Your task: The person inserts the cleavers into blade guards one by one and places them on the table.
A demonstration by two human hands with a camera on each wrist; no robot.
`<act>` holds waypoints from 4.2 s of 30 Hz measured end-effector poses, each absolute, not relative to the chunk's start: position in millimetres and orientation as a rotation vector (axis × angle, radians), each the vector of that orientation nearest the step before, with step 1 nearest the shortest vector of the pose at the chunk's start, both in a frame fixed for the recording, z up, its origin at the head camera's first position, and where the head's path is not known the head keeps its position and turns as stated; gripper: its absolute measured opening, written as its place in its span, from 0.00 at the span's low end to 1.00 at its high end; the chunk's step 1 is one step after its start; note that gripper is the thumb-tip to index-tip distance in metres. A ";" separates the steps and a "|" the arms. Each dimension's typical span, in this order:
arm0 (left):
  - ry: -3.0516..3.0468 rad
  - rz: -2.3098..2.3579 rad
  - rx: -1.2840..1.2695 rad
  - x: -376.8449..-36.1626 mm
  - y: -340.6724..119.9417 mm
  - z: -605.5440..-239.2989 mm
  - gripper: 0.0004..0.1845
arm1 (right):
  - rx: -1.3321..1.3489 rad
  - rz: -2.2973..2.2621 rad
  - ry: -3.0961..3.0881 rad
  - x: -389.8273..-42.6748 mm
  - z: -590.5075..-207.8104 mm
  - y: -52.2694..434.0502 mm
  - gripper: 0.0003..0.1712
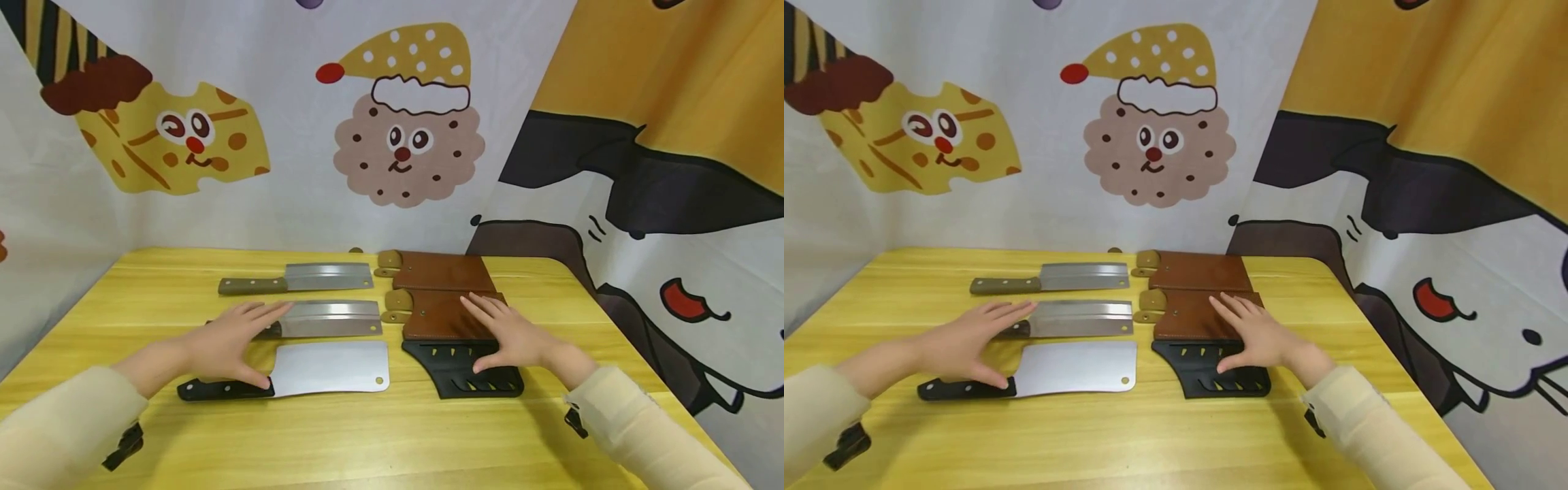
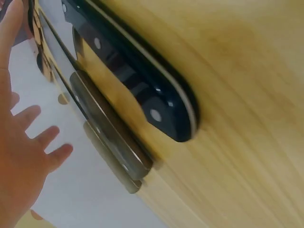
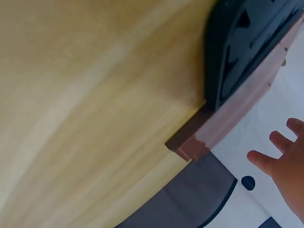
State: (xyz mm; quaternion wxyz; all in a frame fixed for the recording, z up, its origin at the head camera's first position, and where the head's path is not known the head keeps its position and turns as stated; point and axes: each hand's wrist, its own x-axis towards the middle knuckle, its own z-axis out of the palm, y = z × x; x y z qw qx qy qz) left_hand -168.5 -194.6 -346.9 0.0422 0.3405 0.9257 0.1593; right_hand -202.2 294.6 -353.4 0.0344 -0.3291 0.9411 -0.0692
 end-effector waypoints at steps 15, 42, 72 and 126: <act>2.636 0.723 0.932 -146.7 -217.4 -355.4 0.61 | -1.032 -0.208 2.831 -182.0 -370.8 296.0 0.71; 2.451 0.956 0.961 -150.0 -242.0 -384.5 0.13 | -0.963 -0.284 2.852 -163.4 -381.1 310.7 0.66; 2.308 1.293 0.798 -158.9 -250.5 -359.5 0.12 | -0.932 -0.564 2.755 -177.3 -355.7 309.2 0.55; 2.283 1.251 0.827 -163.9 -230.0 -355.3 0.11 | -0.976 -0.549 2.714 -179.5 -360.3 293.9 0.56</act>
